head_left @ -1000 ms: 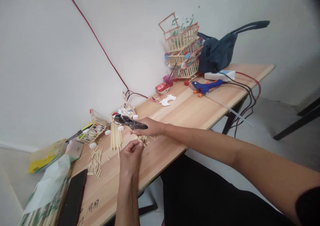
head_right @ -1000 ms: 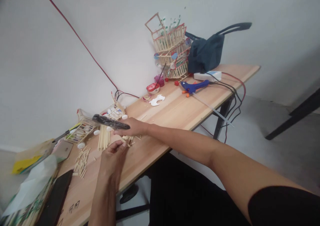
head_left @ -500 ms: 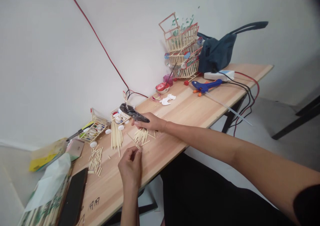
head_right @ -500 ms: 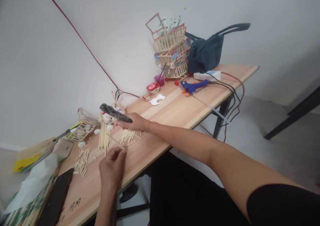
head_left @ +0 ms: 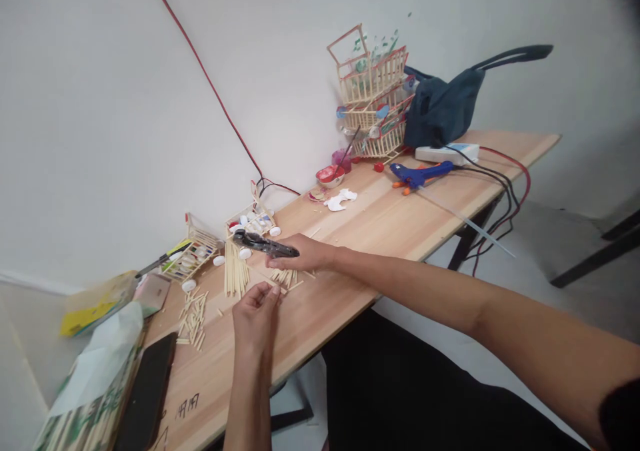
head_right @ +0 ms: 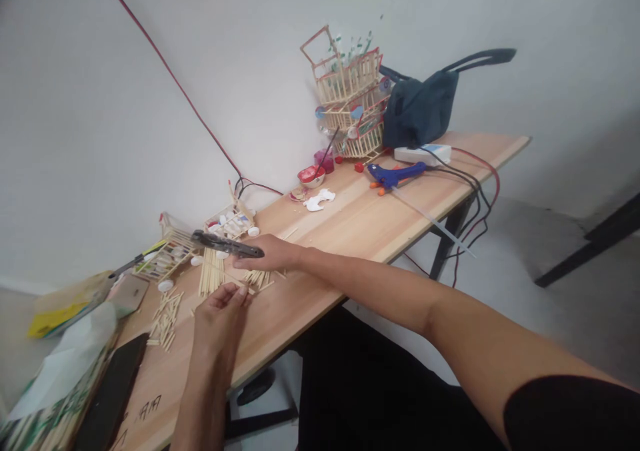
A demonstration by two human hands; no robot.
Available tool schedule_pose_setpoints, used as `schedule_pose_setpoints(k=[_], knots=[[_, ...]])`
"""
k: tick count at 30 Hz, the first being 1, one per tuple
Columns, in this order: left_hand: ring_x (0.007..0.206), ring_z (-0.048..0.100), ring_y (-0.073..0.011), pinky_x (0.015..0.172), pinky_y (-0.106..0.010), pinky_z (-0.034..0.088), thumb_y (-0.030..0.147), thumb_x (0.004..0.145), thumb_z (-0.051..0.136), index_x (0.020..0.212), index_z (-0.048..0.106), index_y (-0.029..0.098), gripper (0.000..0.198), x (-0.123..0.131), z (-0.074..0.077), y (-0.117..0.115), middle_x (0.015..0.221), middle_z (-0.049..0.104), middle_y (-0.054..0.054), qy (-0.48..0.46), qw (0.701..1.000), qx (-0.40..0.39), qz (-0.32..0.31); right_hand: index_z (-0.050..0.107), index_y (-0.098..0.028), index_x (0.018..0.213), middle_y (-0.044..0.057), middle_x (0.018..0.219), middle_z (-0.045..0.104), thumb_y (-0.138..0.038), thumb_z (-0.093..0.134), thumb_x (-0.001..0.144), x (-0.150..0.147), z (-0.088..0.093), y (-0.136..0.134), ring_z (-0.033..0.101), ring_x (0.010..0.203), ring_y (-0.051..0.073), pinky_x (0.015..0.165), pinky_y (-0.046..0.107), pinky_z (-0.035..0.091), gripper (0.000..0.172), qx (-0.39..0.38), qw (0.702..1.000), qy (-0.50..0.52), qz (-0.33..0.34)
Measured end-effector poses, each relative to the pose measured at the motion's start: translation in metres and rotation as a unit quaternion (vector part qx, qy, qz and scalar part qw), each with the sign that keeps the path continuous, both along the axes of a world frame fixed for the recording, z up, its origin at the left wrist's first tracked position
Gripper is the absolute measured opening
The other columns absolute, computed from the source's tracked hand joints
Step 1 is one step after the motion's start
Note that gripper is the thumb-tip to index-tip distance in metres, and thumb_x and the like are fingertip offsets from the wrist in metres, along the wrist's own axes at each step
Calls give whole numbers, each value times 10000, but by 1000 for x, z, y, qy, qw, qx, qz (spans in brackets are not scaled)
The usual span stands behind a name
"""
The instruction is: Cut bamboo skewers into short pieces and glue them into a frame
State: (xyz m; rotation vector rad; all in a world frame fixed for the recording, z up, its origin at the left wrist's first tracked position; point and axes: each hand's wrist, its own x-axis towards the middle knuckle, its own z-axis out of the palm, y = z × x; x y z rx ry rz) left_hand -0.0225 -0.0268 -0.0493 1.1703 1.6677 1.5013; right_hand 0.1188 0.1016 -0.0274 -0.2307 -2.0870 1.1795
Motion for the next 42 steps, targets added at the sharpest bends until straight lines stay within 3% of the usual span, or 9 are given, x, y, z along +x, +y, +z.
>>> schedule_pose_setpoints(k=[3,6,14,22,30,35,42], knots=[[606,564,-126,599,-222,421,334,631,743,704,665,149,214,2,9,12,660,660,-11,-7,1000,-5,-24,653,-119,949,35,897,659,-388,593,825,-1,-2,2,597,848,162,752,231,428,302,28,1000,-2,3],[615,563,-135,606,-231,417,324,653,723,728,682,148,196,3,14,21,661,660,-12,64,997,11,-33,633,-128,919,14,831,631,-363,584,829,-1,-1,3,579,807,157,727,224,412,257,53,998,-21,-28],[572,549,-159,585,-256,395,328,657,681,709,700,158,179,10,27,25,583,631,-8,158,987,3,5,615,-129,854,21,795,620,-301,581,828,-2,0,1,551,773,159,695,222,387,178,69,995,-27,-65],[598,564,-156,587,-255,410,317,674,688,727,692,153,172,7,20,30,638,651,-17,130,991,21,-12,606,-132,846,17,775,612,-268,587,812,-2,5,-2,547,766,161,672,218,375,142,62,993,-43,-91],[550,531,-98,556,-211,401,389,599,783,729,669,138,305,6,11,35,611,631,-3,-33,999,3,-26,584,-138,853,1,757,599,-263,555,816,-5,-1,3,550,752,149,667,212,374,134,58,994,-23,-91],[544,532,-88,554,-204,410,402,545,822,752,699,126,366,11,14,35,613,643,-16,-99,995,-13,-20,581,-142,852,-11,723,592,-273,562,818,-3,0,2,545,731,141,652,208,367,137,28,993,-35,-106],[598,569,-110,599,-223,439,391,596,796,721,711,138,295,12,10,32,690,692,-45,-85,996,4,-23,571,-146,825,-7,722,587,-283,554,814,-3,2,-2,545,736,144,655,214,370,139,21,993,-44,-104]])
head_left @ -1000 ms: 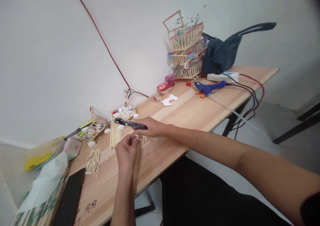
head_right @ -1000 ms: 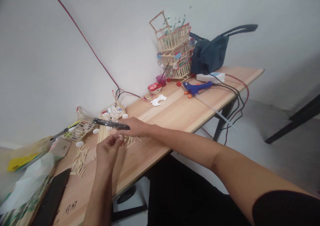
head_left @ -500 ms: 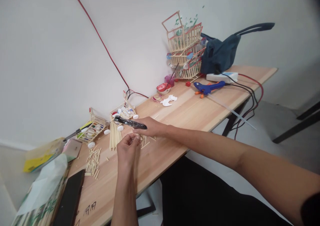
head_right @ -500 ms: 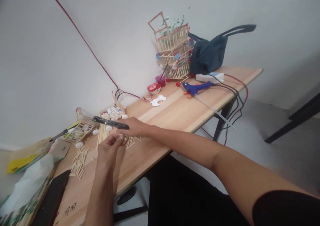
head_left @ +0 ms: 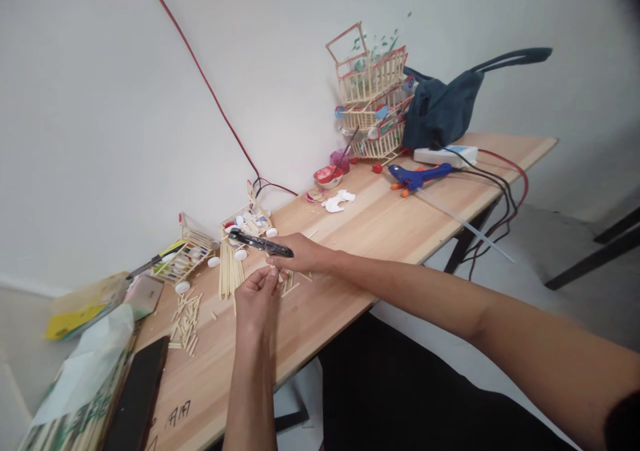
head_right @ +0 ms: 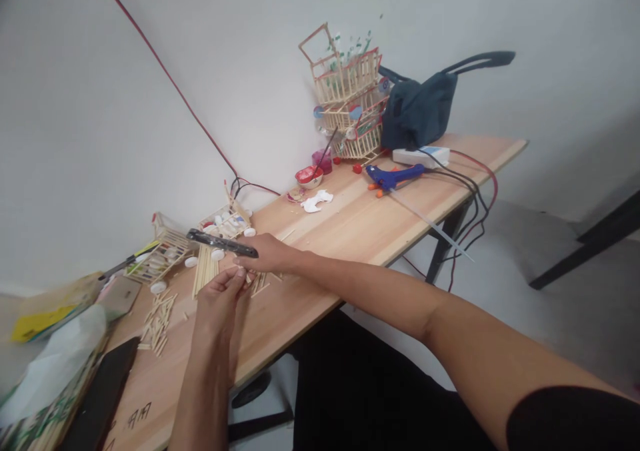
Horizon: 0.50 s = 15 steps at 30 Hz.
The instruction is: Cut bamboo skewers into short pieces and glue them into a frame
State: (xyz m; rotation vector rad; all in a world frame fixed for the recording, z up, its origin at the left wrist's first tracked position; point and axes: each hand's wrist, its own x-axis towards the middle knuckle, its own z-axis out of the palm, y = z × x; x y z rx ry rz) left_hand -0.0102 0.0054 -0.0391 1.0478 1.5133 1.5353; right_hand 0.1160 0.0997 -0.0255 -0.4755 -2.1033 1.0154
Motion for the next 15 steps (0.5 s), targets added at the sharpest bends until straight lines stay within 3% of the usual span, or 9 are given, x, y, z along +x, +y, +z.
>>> schedule_pose_setpoints(k=[5,10,15], knots=[[650,585,-130,644,-232,442,401,679,743,713,703,140,266,-6,0,-12,703,688,-47,63,998,15,8,573,-144,828,-1,744,587,-304,541,816,4,9,-8,543,725,142,653,219,378,164,-33,999,-13,15],[636,566,-135,626,-234,429,409,702,720,765,718,149,268,-23,18,-42,715,694,-44,124,988,28,82,600,-155,841,20,797,618,-423,517,849,15,28,-15,553,746,161,665,241,377,281,-20,998,-51,7],[672,594,-167,651,-247,437,420,728,680,759,708,164,259,-29,40,-76,703,692,-33,221,960,40,165,624,-157,847,83,824,664,-546,511,843,28,49,-33,583,753,212,647,270,387,405,6,975,-219,38]])
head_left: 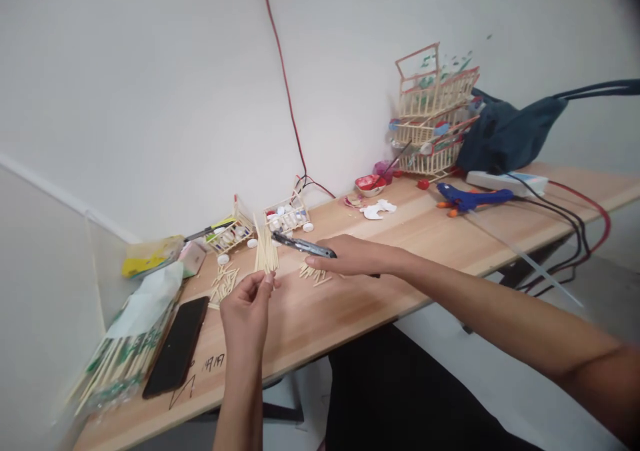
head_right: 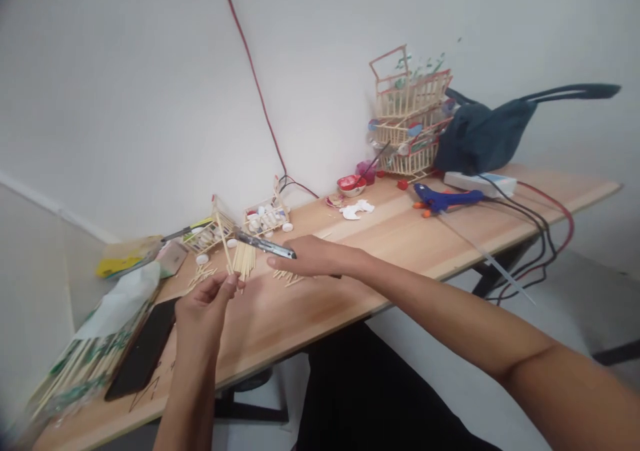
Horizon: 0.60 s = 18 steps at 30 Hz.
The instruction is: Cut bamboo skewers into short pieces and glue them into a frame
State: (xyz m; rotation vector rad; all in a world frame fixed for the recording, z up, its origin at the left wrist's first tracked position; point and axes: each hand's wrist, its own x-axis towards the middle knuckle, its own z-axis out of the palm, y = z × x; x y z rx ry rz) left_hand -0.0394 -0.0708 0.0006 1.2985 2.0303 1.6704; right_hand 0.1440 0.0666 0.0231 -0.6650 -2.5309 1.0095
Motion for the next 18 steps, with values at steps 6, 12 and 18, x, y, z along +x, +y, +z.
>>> schedule_pose_setpoints(k=[6,12,18], knots=[[693,636,-182,665,-260,433,378,801,576,754,695,184,233,13,14,-24,714,711,-13,119,991,-40,46,635,-153,913,93,880,676,-660,441,832,7,16,-30,599,773,213,666,271,407,549,-5,991,-128,50],[674,646,-178,671,-272,437,276,830,511,805,686,190,197,17,8,-27,714,712,-13,228,971,-47,49,618,-158,878,79,847,670,-675,359,858,-3,19,-43,588,737,190,623,252,394,579,4,987,-150,56],[715,631,-211,683,-309,422,186,860,459,798,665,172,215,17,0,-27,735,697,-56,338,935,-82,63,614,-159,849,62,775,657,-663,358,867,-10,15,-48,568,655,152,584,230,381,565,-12,987,-150,49]])
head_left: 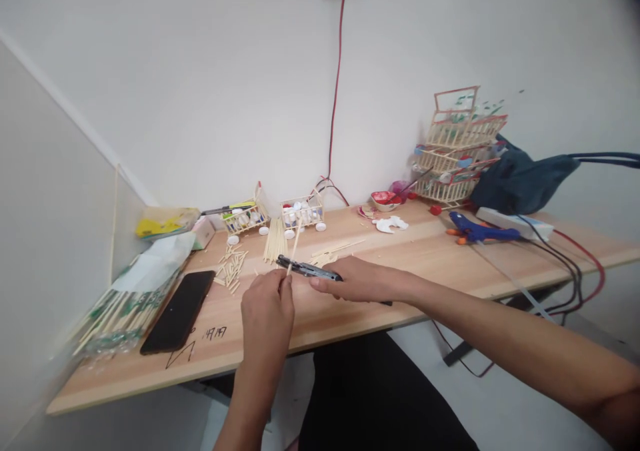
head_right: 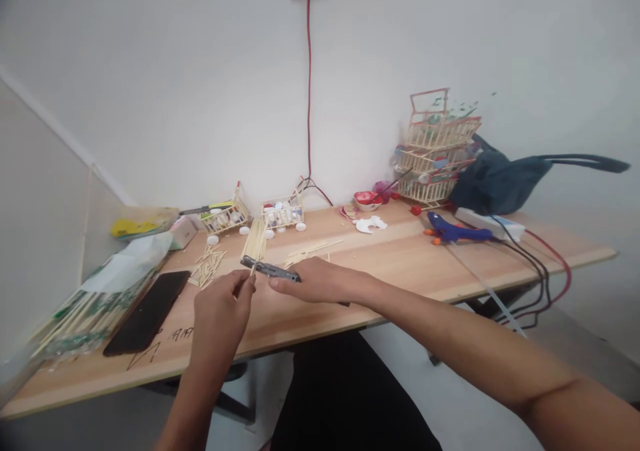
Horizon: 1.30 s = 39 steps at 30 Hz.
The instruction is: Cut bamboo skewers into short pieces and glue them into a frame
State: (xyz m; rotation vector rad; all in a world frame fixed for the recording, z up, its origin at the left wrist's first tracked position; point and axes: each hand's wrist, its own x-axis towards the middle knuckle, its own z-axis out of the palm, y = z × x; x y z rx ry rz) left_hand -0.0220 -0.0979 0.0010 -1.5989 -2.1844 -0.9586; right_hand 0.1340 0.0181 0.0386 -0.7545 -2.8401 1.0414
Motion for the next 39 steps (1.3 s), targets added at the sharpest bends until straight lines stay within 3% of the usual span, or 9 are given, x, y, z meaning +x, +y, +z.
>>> schedule_pose_setpoints(k=[5,12,19,26,32,39], knots=[[734,599,-230,670,-323,398,162,883,447,751,634,162,228,5,-1,-2,709,659,-76,70,996,-42,29,613,-153,825,43,702,631,-629,366,881,-3,1,-4,532,588,127,554,222,357,539,-4,1000,-6,-4],[735,569,-240,658,-338,371,118,879,440,726,596,162,223,9,-5,-2,693,618,-82,119,986,-93,69,639,-153,813,52,740,638,-601,377,889,-8,-8,-5,526,636,139,561,231,321,525,60,998,-7,-12],[745,570,-245,669,-340,374,116,885,419,738,599,163,237,4,-16,-2,699,614,-87,129,982,-111,79,641,-148,760,74,690,643,-704,274,867,-19,-29,-1,535,593,148,548,248,294,675,117,992,-39,-19],[753,571,-241,665,-334,374,104,888,391,747,598,165,258,-10,-38,2,704,614,-81,131,981,-115,88,686,-130,844,145,825,696,-691,217,880,-40,-44,-1,624,708,216,571,267,348,733,156,984,-84,-20],[774,574,-246,663,-335,377,92,878,380,765,599,157,255,-17,-49,1,727,626,-94,125,979,-122,104,715,-93,939,204,935,705,-715,240,864,-54,-46,-2,661,851,274,677,297,421,786,182,978,-104,-17],[763,563,-233,689,-332,383,102,884,372,777,582,165,244,-19,-57,-7,754,634,-90,110,985,-88,98,714,-79,958,213,937,707,-681,283,875,-57,-45,1,668,852,277,651,297,416,745,195,976,-98,19]])
